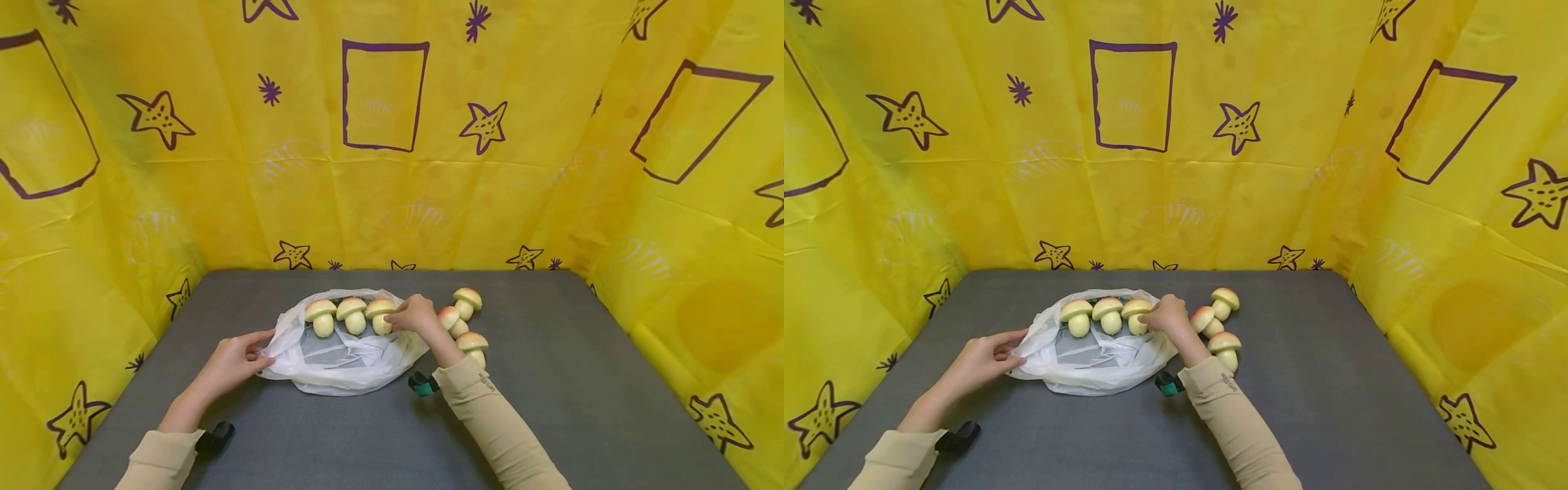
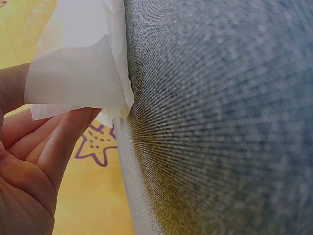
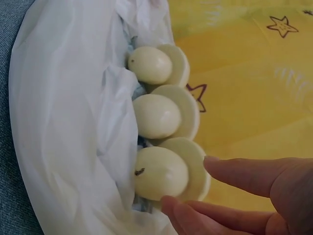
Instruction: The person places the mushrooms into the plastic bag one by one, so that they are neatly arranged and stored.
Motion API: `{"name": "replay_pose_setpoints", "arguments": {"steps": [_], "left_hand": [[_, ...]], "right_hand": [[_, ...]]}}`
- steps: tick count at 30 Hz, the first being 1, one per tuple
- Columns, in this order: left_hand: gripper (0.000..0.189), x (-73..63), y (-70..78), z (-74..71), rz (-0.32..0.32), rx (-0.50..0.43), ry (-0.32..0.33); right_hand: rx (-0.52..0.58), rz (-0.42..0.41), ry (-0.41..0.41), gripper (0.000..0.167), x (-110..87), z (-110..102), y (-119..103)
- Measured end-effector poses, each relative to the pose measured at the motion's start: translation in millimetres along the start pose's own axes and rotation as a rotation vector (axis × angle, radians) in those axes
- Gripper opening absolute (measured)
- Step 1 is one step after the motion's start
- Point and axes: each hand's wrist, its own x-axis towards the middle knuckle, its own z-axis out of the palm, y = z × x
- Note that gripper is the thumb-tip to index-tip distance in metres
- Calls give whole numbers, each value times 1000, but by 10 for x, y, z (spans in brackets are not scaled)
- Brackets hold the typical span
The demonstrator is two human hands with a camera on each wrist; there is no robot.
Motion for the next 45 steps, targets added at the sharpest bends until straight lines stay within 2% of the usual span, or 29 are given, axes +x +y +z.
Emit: {"name": "replay_pose_setpoints", "arguments": {"steps": [11, 22, 34, 45], "left_hand": [[52, 10, 7, -1, 23, -9, -2], [52, 15, 28, -4, 25, -14, -9], [53, -5, 54, -20, 8, -18, -22], [53, -4, 42, -8, -3, -9, -23]], "right_hand": [[57, -49, 3, 29, -154, -198, -10], [109, -98, 45, 31, -355, -434, 36], [112, -88, 65, 38, -550, -661, 106], [53, -114, 136, 40, -670, -843, 239]]}}
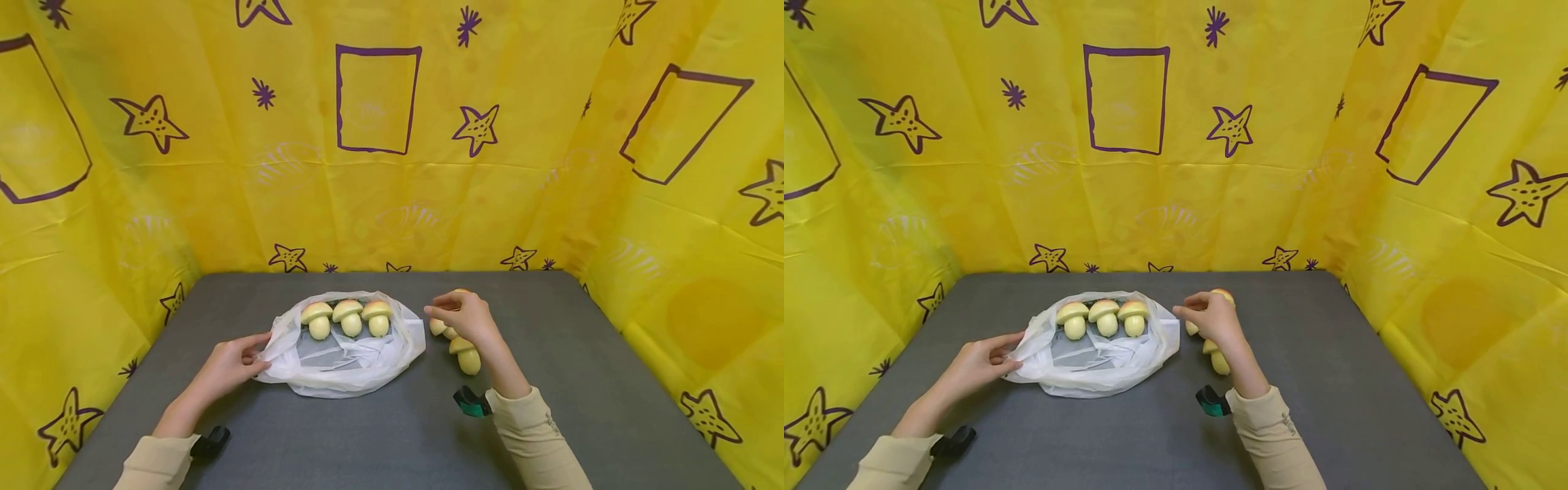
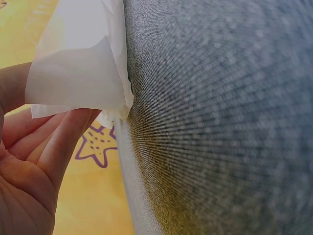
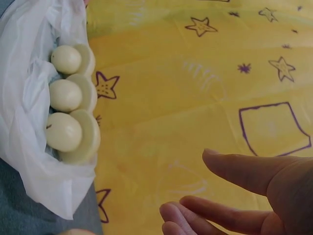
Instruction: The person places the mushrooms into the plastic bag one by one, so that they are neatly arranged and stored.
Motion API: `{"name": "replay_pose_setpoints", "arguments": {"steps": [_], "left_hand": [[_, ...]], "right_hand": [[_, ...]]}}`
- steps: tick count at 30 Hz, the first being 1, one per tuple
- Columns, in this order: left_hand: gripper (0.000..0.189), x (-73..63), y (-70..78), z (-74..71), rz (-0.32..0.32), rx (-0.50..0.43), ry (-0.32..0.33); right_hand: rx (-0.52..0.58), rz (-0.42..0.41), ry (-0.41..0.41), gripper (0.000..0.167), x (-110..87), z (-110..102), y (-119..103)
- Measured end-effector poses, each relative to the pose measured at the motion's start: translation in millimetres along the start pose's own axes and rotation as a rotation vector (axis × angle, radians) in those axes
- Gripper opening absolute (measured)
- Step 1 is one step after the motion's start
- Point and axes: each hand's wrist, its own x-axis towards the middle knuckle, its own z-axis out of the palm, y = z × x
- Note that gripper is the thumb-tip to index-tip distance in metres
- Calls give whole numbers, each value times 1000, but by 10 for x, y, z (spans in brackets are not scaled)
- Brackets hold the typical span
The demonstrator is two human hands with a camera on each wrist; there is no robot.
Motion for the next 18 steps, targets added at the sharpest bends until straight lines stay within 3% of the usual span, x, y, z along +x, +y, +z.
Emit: {"name": "replay_pose_setpoints", "arguments": {"steps": [18], "left_hand": [[54, -8, -15, 12, -6, 5, 3]], "right_hand": [[-1, 79, 31, 43, -61, -167, 262]]}}
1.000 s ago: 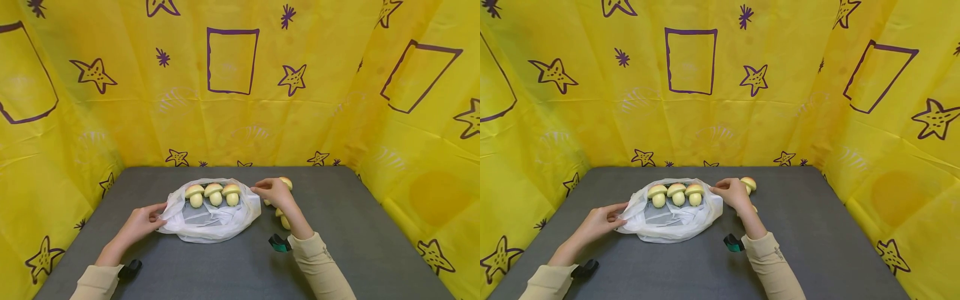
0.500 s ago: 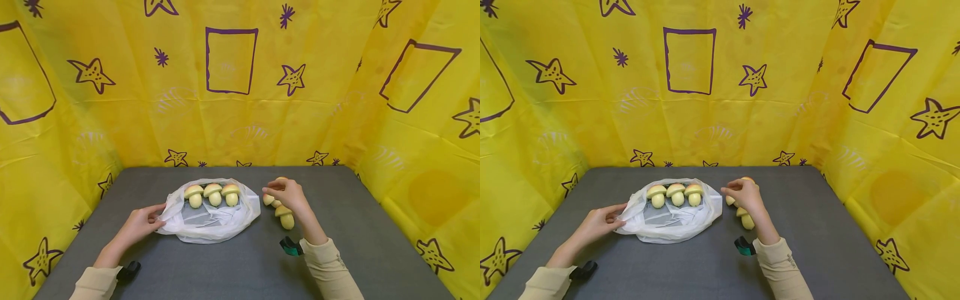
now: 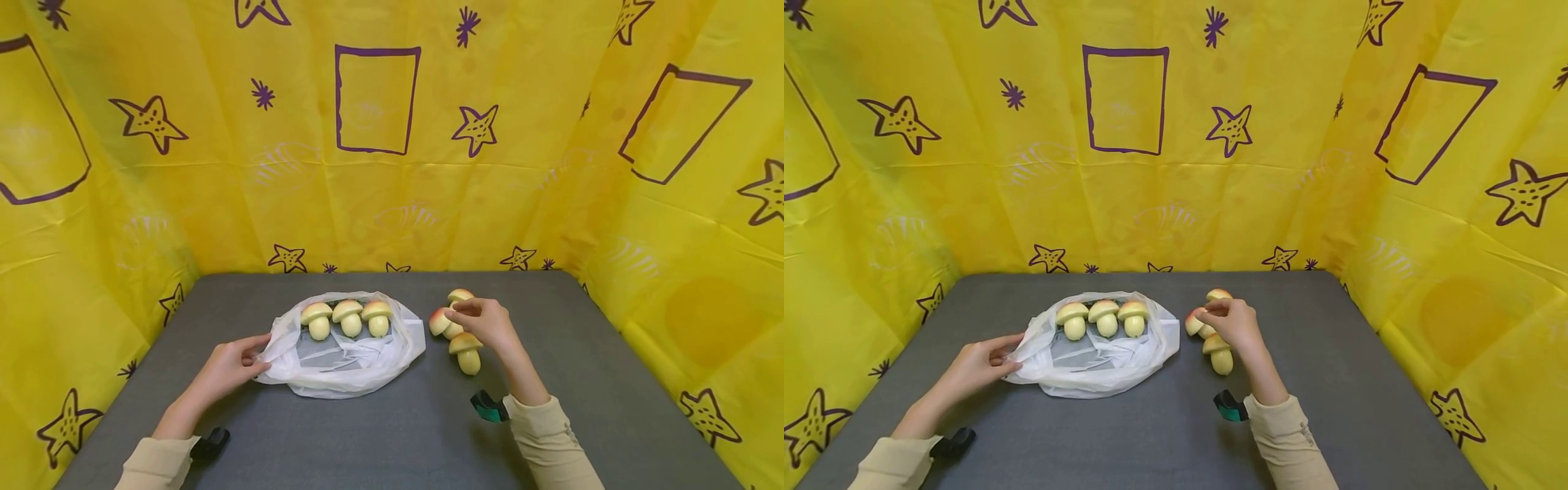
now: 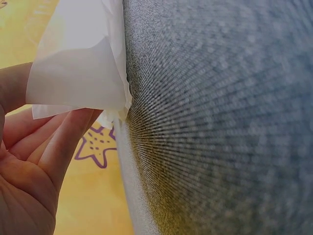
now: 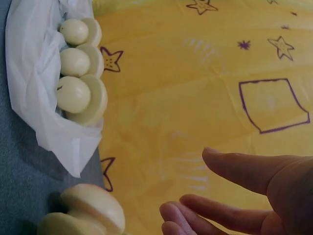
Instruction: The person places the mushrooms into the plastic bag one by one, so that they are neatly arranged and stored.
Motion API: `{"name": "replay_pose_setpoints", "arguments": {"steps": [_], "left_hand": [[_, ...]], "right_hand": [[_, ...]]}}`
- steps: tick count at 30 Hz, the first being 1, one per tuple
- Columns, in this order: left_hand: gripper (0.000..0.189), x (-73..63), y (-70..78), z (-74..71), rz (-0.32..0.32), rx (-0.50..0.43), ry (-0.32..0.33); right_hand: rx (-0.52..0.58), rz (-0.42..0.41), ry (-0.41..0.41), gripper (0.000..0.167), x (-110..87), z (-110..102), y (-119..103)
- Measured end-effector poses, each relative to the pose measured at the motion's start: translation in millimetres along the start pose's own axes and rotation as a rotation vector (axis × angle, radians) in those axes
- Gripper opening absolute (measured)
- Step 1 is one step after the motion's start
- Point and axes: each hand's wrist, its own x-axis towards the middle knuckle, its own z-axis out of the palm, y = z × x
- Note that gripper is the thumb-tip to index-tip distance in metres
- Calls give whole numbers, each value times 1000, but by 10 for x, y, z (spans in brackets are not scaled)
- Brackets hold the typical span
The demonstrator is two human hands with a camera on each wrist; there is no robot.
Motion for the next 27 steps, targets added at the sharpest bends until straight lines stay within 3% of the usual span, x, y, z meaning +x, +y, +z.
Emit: {"name": "replay_pose_setpoints", "arguments": {"steps": [27], "left_hand": [[53, 13, -17, 1, 17, 4, -4]], "right_hand": [[-75, 34, 4, 44, -168, -92, 417]]}}
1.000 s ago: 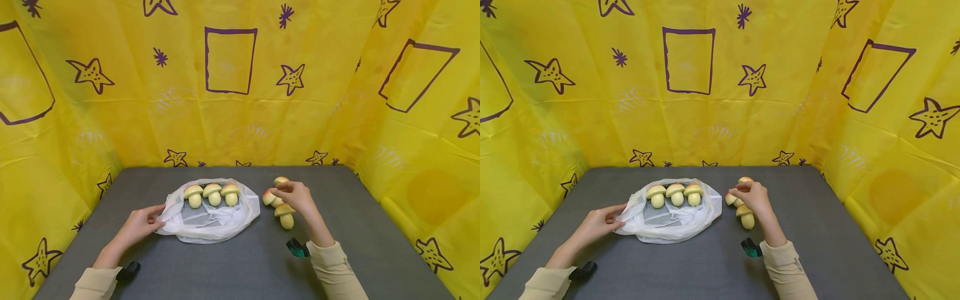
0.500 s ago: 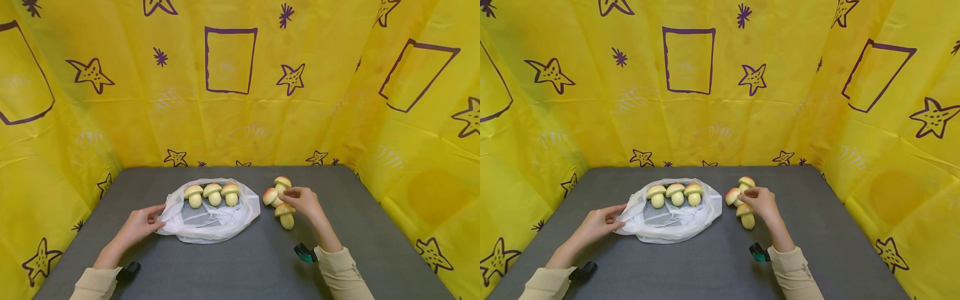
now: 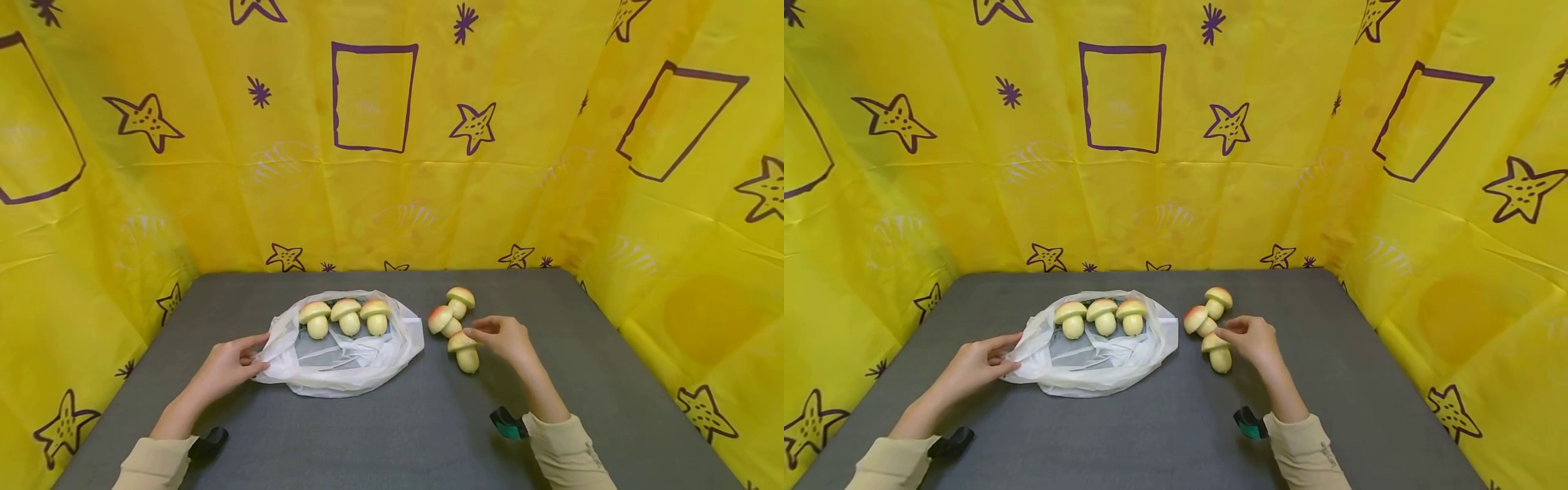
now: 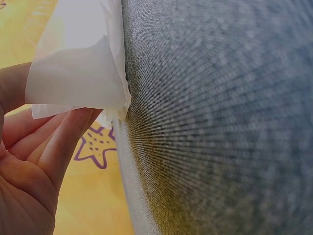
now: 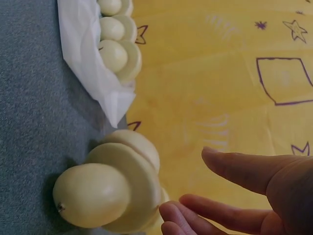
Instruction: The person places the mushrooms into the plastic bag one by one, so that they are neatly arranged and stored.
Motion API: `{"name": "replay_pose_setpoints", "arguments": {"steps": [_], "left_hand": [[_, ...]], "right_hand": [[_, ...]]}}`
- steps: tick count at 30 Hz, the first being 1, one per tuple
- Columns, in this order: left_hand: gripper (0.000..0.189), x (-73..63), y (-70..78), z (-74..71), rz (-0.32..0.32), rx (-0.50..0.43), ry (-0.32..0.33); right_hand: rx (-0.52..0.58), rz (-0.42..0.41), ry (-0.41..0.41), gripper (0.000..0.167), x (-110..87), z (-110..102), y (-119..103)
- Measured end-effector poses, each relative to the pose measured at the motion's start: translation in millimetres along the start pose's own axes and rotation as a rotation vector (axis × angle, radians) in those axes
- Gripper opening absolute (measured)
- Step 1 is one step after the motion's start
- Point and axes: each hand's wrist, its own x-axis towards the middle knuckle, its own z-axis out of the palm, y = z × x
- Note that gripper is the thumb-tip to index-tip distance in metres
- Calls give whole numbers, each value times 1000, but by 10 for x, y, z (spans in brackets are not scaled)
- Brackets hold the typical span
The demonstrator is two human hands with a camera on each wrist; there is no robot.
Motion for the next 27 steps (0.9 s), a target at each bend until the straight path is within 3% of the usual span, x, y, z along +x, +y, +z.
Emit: {"name": "replay_pose_setpoints", "arguments": {"steps": [27], "left_hand": [[53, -5, -1, 4, -7, -22, 2]], "right_hand": [[5, 92, -10, 45, -95, 123, 276]]}}
